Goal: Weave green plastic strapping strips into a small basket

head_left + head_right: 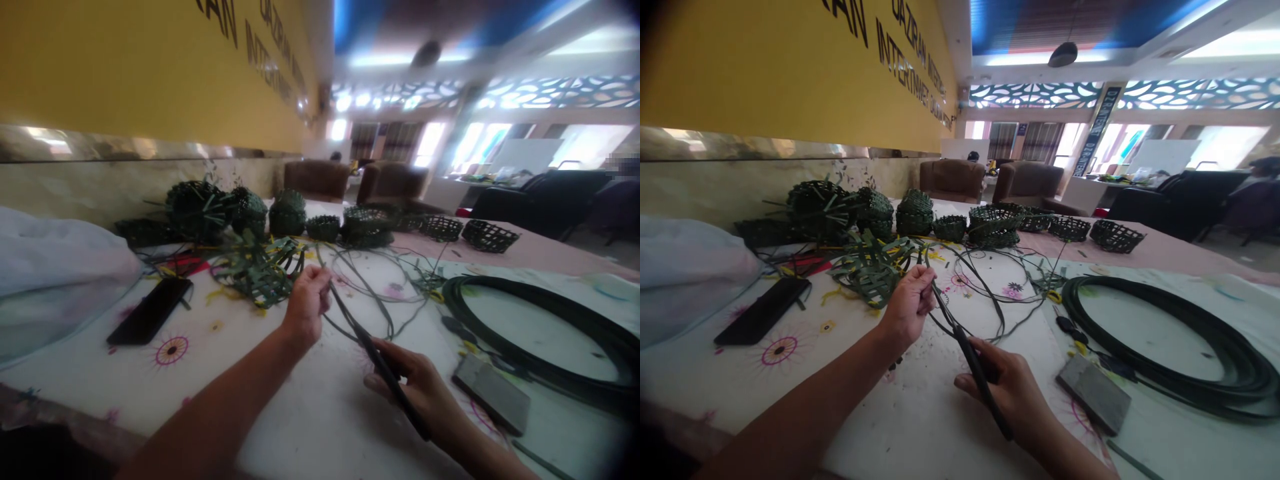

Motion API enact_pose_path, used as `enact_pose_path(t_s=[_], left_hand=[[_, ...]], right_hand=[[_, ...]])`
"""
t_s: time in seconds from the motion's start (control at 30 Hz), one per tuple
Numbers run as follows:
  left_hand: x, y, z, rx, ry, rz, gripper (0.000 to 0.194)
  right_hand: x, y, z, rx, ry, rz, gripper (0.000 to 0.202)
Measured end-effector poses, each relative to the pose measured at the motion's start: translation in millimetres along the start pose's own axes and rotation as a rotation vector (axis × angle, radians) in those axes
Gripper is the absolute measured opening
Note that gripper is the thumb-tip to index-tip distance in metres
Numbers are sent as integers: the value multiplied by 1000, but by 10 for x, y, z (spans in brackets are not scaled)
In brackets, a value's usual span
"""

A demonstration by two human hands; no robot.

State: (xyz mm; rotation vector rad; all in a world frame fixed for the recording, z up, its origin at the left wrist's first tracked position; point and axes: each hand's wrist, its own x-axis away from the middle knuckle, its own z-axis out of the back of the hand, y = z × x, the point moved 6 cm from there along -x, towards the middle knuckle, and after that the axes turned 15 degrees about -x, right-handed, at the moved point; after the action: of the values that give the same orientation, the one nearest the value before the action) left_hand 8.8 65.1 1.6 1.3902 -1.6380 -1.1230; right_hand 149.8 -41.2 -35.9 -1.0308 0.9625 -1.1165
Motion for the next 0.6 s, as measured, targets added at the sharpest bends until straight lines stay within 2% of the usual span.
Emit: enact_pose_path(t_s=[0.33, 0.6], left_hand=[[-56, 1, 35, 0, -9, 11, 25], [-76, 75, 88, -12, 42, -98, 28]], right_hand=[[25, -109, -20, 19, -27, -20, 39], [36, 7, -75, -92, -11, -74, 41]])
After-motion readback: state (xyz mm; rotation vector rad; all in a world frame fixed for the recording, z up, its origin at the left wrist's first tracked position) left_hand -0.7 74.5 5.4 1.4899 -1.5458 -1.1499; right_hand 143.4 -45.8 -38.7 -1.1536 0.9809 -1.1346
